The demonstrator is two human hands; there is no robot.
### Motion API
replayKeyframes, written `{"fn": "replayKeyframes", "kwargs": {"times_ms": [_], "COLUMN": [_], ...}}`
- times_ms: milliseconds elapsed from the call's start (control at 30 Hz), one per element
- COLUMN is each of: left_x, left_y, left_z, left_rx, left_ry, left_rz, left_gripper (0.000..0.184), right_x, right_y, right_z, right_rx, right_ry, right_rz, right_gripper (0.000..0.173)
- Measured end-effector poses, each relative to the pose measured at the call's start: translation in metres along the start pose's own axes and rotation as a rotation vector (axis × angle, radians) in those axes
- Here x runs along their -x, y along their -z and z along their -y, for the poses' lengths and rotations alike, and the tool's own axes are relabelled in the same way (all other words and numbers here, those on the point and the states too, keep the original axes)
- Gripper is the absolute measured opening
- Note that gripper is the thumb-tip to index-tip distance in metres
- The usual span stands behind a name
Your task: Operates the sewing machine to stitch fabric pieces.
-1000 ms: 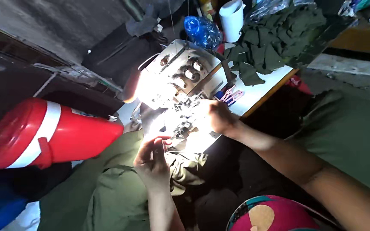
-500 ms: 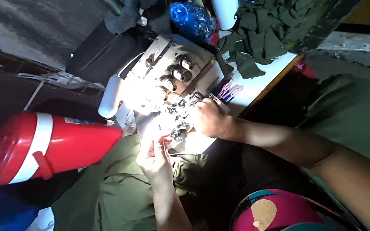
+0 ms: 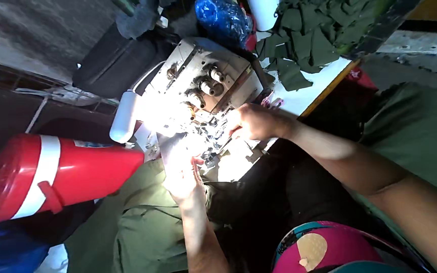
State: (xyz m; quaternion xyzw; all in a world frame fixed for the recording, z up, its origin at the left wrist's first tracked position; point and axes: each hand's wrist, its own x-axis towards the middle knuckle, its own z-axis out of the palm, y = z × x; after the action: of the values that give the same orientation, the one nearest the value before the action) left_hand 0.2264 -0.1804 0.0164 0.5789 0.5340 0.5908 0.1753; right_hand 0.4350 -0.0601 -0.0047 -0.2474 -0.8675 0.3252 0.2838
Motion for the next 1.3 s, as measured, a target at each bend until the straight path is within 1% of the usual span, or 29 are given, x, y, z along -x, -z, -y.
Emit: {"fn": "replayKeyframes", "kwargs": {"times_ms": [100, 200, 267, 367, 467, 533, 600, 633, 667, 700, 733, 767, 800, 833, 900, 967, 1033, 1067, 1100, 1133, 1167, 1200, 1233, 1267, 1300], "left_x": [0.004, 0.011, 0.018, 0.037, 0.062, 0.077, 0.088, 0.093, 0.096, 0.099, 0.102, 0.104, 0.105, 0.107, 0.109, 0.11, 0.107, 0.105, 0.102, 0.102, 0.102, 0.104, 0.107, 0.111, 0.115], "left_y": [0.001, -0.001, -0.005, -0.014, -0.025, -0.029, -0.034, -0.036, -0.037, -0.038, -0.039, -0.04, -0.04, -0.039, -0.035, -0.028, -0.024, -0.021, -0.017, -0.014, -0.013, -0.013, -0.014, -0.016, -0.016], "left_z": [-0.007, -0.024, -0.036, -0.051, -0.057, -0.06, -0.063, -0.065, -0.066, -0.066, -0.067, -0.068, -0.068, -0.068, -0.065, -0.059, -0.05, -0.042, -0.034, -0.03, -0.03, -0.034, -0.04, -0.048, -0.055], "left_rx": [0.093, 0.252, 0.425, 0.767, 0.985, 1.135, 1.25, 1.307, 1.337, 1.35, 1.35, 1.345, 1.342, 1.333, 1.3, 1.205, 1.135, 1.2, 1.334, 1.459, 1.545, 1.599, 1.628, 1.64, 1.658], "left_ry": [0.0, 0.019, 0.038, 0.152, 0.312, 0.419, 0.473, 0.483, 0.485, 0.482, 0.469, 0.451, 0.435, 0.423, 0.413, 0.47, 0.633, 0.73, 0.833, 0.927, 1.004, 1.058, 1.093, 1.103, 1.087], "left_rz": [0.018, 0.089, 0.17, 0.245, 0.264, 0.301, 0.392, 0.451, 0.514, 0.577, 0.638, 0.691, 0.728, 0.745, 0.704, 0.551, 0.327, 0.257, 0.23, 0.228, 0.263, 0.337, 0.434, 0.529, 0.609], "left_gripper": [0.024, 0.022, 0.017, 0.015, 0.017, 0.017, 0.017, 0.017, 0.018, 0.02, 0.022, 0.024, 0.025, 0.025, 0.024, 0.023, 0.02, 0.02, 0.021, 0.021, 0.02, 0.019, 0.017, 0.016, 0.016], "right_x": [0.001, -0.002, -0.004, -0.003, 0.003, 0.01, 0.018, 0.022, 0.025, 0.025, 0.025, 0.024, 0.022, 0.022, 0.024, 0.029, 0.035, 0.039, 0.042, 0.044, 0.045, 0.046, 0.047, 0.048, 0.051], "right_y": [0.009, 0.007, 0.001, -0.005, -0.006, -0.007, -0.015, -0.022, -0.027, -0.032, -0.036, -0.039, -0.042, -0.044, -0.047, -0.041, -0.031, -0.028, -0.027, -0.028, -0.032, -0.037, -0.039, -0.039, -0.039], "right_z": [-0.01, -0.009, -0.008, -0.005, -0.002, 0.0, 0.004, 0.009, 0.016, 0.023, 0.027, 0.028, 0.027, 0.026, 0.027, 0.035, 0.045, 0.049, 0.052, 0.052, 0.049, 0.046, 0.043, 0.044, 0.044], "right_rx": [-0.096, -0.046, -0.022, 0.002, 0.021, -0.049, -0.213, -0.308, -0.398, -0.469, -0.522, -0.567, -0.615, -0.651, -0.695, -0.704, -0.65, -0.601, -0.545, -0.496, -0.463, -0.456, -0.462, -0.453, -0.406], "right_ry": [-0.026, -0.086, -0.088, -0.101, -0.106, -0.083, -0.025, -0.039, -0.098, -0.179, -0.26, -0.308, -0.328, -0.319, -0.286, -0.288, -0.291, -0.276, -0.24, -0.179, -0.087, 0.014, 0.095, 0.129, 0.132], "right_rz": [-0.068, -0.077, -0.109, -0.207, -0.317, -0.383, -0.422, -0.427, -0.406, -0.376, -0.323, -0.258, -0.199, -0.168, -0.213, -0.294, -0.31, -0.297, -0.284, -0.282, -0.285, -0.267, -0.223, -0.168, -0.133], "right_gripper": [0.012, 0.014, 0.015, 0.015, 0.016, 0.016, 0.02, 0.022, 0.024, 0.022, 0.015, 0.014, 0.017, 0.016, 0.013, 0.011, 0.01, 0.009, 0.008, 0.007, 0.009, 0.013, 0.019, 0.022, 0.022]}}
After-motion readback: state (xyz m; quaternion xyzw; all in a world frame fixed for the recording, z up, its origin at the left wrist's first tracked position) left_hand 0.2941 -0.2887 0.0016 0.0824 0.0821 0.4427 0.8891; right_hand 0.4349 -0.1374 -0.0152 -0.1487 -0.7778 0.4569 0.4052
